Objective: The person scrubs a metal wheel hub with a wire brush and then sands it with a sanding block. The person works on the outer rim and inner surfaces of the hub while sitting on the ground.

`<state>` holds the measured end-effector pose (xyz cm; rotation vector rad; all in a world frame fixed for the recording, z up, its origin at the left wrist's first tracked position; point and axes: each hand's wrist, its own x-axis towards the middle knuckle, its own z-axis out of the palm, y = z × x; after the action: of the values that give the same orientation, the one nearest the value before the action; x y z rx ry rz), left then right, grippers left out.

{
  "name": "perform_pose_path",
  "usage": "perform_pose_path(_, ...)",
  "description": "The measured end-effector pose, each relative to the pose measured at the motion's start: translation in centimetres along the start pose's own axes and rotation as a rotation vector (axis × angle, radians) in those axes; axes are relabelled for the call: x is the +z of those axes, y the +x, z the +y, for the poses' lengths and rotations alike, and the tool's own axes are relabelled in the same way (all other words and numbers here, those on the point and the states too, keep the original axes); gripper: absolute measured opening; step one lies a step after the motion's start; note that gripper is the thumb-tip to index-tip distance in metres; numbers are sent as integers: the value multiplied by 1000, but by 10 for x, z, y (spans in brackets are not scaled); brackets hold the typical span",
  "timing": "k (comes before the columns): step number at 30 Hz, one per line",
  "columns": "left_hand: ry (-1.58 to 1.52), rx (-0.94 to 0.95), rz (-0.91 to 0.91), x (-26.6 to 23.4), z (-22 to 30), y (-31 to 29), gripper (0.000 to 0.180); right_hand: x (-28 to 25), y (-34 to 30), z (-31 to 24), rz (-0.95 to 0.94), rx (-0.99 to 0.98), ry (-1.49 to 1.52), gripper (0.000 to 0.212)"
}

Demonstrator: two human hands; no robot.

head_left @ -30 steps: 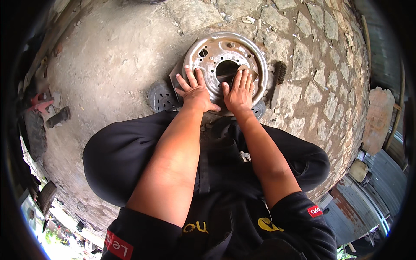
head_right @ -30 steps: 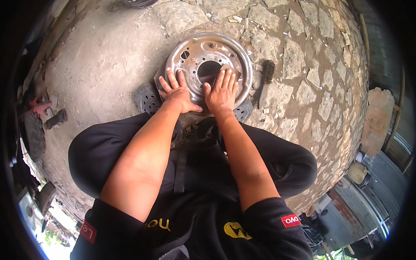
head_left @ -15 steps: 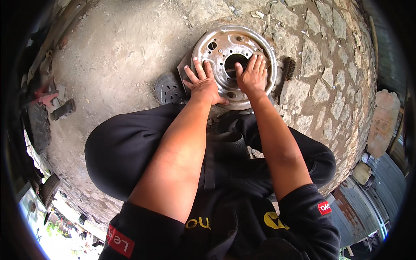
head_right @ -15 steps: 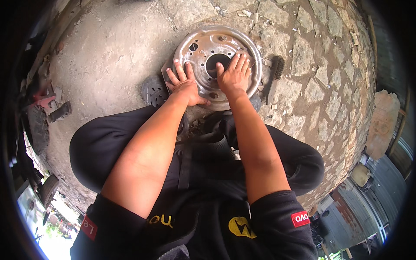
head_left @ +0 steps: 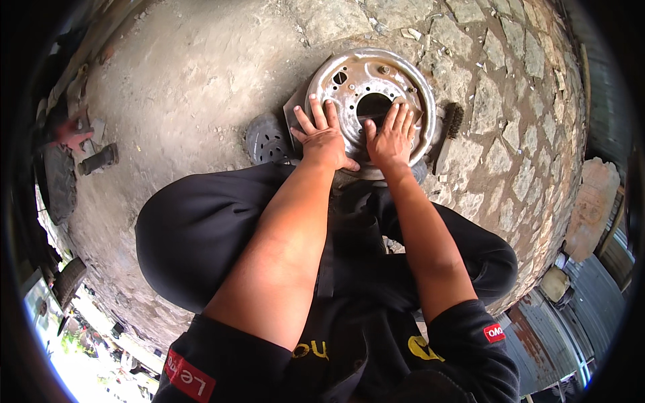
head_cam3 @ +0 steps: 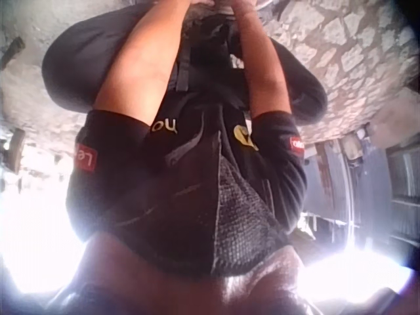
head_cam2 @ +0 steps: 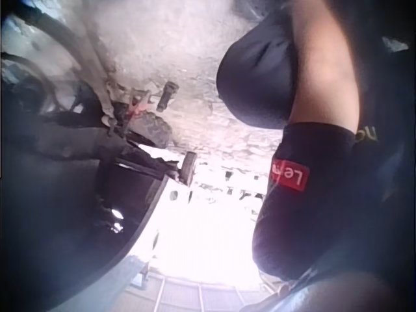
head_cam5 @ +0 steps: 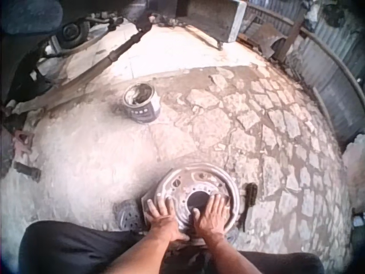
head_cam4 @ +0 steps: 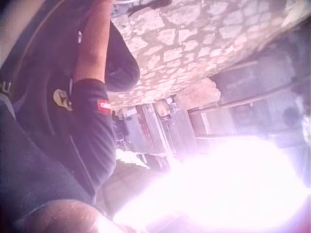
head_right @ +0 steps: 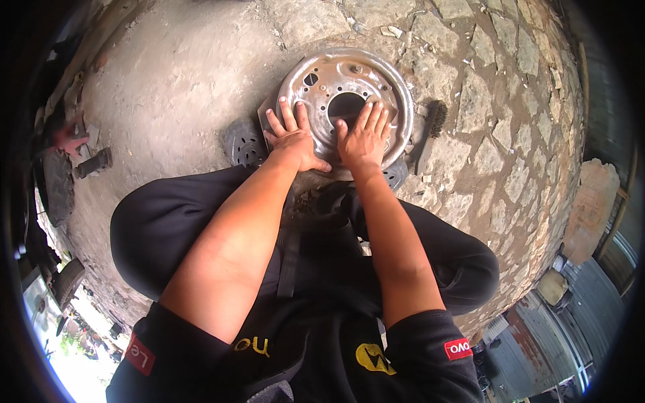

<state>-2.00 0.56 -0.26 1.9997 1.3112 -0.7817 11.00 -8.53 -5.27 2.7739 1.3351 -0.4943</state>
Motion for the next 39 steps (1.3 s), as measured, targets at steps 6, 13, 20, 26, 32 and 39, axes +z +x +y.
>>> perform_pose_path(6, 19, -7, -16, -5, -1, -3, 166, 2, 8, 1, 14, -14, 21, 87)
perform_pose_path(13, 1, 0, 5, -4, 2, 0, 165, -8, 28, -3, 59, 57, 114, 85)
perform_pose_path(20, 13, -10, -6, -3, 1, 0, 166, 9, 11, 2, 80, -30, 39, 86)
perform_pose_path(26, 24, -22, -22, -6, 1, -1, 165, 7, 3, -4, 32, -27, 46, 85)
perform_pose_path(32, 4, 11, 7, 4, -1, 2, 165, -5, 26, -8, 56, 15, 91, 83)
perform_pose_path(39, 10, -7, -17, -7, 2, -1, 166, -1, 14, -7, 59, -35, 67, 82)
